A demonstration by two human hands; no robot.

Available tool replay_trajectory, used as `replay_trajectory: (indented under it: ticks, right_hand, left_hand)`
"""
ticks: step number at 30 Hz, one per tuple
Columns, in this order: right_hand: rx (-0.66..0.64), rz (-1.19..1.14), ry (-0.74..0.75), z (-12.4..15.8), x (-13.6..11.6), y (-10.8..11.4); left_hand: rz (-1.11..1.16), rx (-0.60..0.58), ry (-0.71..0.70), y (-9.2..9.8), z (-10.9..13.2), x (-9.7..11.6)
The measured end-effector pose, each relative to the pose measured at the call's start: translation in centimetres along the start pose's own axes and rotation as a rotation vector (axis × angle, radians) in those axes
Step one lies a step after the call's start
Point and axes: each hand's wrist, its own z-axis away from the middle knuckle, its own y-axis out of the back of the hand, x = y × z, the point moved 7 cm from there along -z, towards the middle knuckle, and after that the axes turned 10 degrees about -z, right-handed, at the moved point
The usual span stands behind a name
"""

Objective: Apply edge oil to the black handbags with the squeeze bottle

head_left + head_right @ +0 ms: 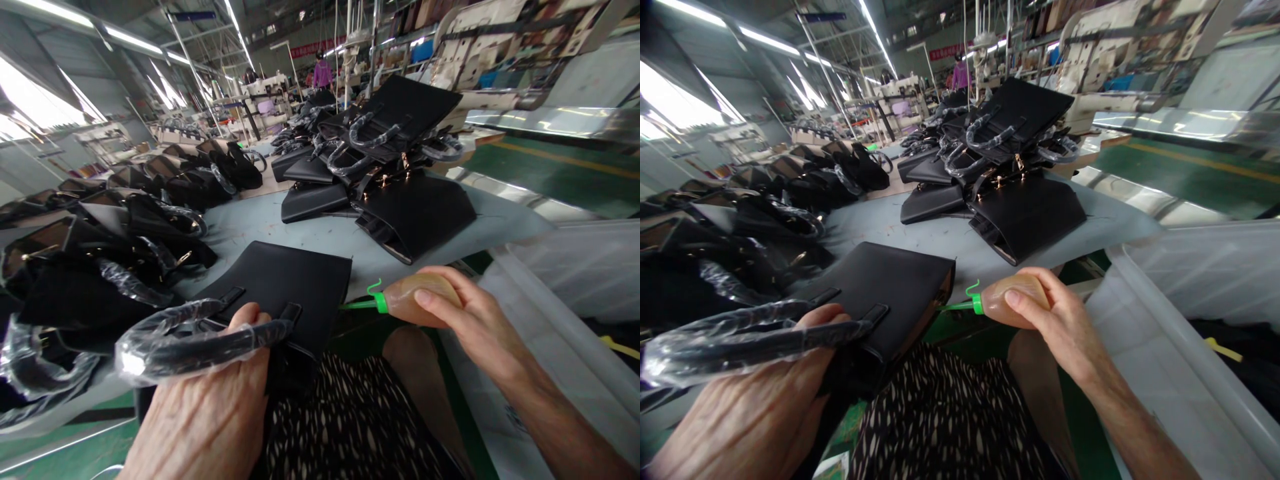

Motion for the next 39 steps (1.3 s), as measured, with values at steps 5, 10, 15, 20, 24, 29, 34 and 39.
replay_trajectory:
  ticks: [5,10,15,20,24,29,34,39]
  right_hand:
    - [-0.002,0.001,0.020,0.3,-0.2,0.1]
    - [0.009,0.011,0.028,0.5,-0.2,0.2]
    - [-0.015,-0.009,0.021,0.6,-0.1,0.0]
    - [-0.013,0.013,0.019,0.7,-0.2,-0.1]
    - [-0.014,0.009,-0.008,0.9,0.0,0.0]
    - [-0.024,-0.003,-0.038,1.3,0.4,0.1]
    - [-0.063,-0.009,-0.036,1.4,0.6,-0.2]
    - [-0.058,-0.011,-0.032,1.7,0.5,-0.3]
  left_hand:
    - [-0.003,0.016,0.014,0.2,-0.2,-0.1]
    - [0.080,-0.010,0.097,0.7,-0.8,-0.2]
    - [0.122,-0.059,0.123,0.7,-1.0,-0.4]
    - [0.139,-0.038,0.120,0.8,-1.0,-0.5]
    - [0.129,0.008,0.065,0.8,-1.1,-0.5]
    - [0.143,0.008,0.054,0.6,-1.1,-0.8]
    - [0.198,-0.031,0.071,0.6,-1.3,-0.8]
    - [0.227,-0.024,0.071,0.8,-1.7,-0.7]
